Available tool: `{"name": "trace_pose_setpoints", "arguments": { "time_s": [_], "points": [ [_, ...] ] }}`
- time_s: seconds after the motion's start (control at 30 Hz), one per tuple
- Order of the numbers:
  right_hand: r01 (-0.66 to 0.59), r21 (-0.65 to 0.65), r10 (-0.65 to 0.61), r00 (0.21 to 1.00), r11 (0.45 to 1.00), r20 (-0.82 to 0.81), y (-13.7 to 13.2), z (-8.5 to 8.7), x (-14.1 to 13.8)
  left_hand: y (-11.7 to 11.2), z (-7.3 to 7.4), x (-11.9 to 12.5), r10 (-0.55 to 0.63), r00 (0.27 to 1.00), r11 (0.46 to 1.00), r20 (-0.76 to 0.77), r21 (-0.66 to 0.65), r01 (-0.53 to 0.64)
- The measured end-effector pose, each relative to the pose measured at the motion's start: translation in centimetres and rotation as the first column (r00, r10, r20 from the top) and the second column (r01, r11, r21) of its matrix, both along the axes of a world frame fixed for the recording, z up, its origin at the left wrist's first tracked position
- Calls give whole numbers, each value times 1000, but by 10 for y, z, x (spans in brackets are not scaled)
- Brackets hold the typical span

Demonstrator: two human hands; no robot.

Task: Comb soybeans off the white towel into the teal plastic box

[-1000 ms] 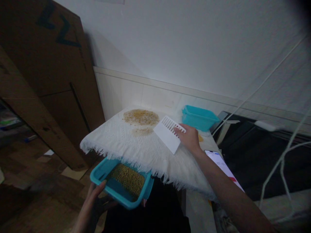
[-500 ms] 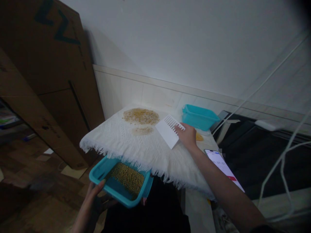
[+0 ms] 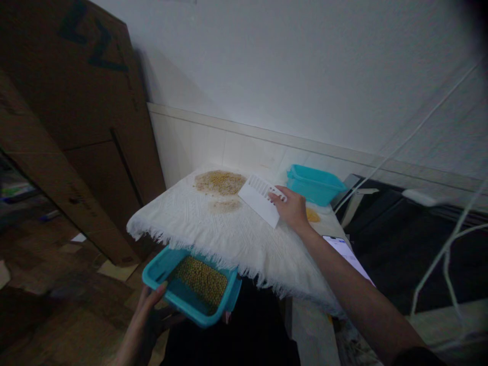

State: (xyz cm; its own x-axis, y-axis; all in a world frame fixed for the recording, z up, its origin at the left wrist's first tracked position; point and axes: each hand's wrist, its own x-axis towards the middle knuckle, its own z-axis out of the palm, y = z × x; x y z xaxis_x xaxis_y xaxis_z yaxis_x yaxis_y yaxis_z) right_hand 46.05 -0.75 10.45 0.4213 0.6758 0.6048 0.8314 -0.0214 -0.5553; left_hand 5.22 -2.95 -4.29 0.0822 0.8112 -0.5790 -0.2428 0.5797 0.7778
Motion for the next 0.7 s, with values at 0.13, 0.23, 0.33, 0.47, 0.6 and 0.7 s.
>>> {"name": "trace_pose_setpoints", "arguments": {
  "time_s": [0.13, 0.23, 0.33, 0.47, 0.6, 0.7],
  "points": [
    [-52, -82, 62, 990, 995, 130, 22, 2, -19, 2, 0, -1, 13, 1000, 1000, -11, 0, -13],
    [-92, -107, 107, 983, 990, 149, 32, -1, -27, 1, 3, -2, -4, 1000, 1000, -8, 15, 4],
    [-118, -93, 129, 985, 989, 118, 35, -5, -30, -2, 8, -1, 11, 1000, 1000, 0, 25, -11],
    [-170, -38, 173, 982, 985, 75, 36, -6, -32, -6, 13, 1, 43, 999, 999, 31, 16, -43],
    [-221, 18, 221, 975, 975, 32, 36, -5, -33, -5, 10, 0, 65, 998, 998, 17, -3, -65],
    [-257, 38, 257, 966, 966, 14, 34, -4, -36, -1, 4, -3, 76, 997, 997, 18, -11, -76]
  ]
}}
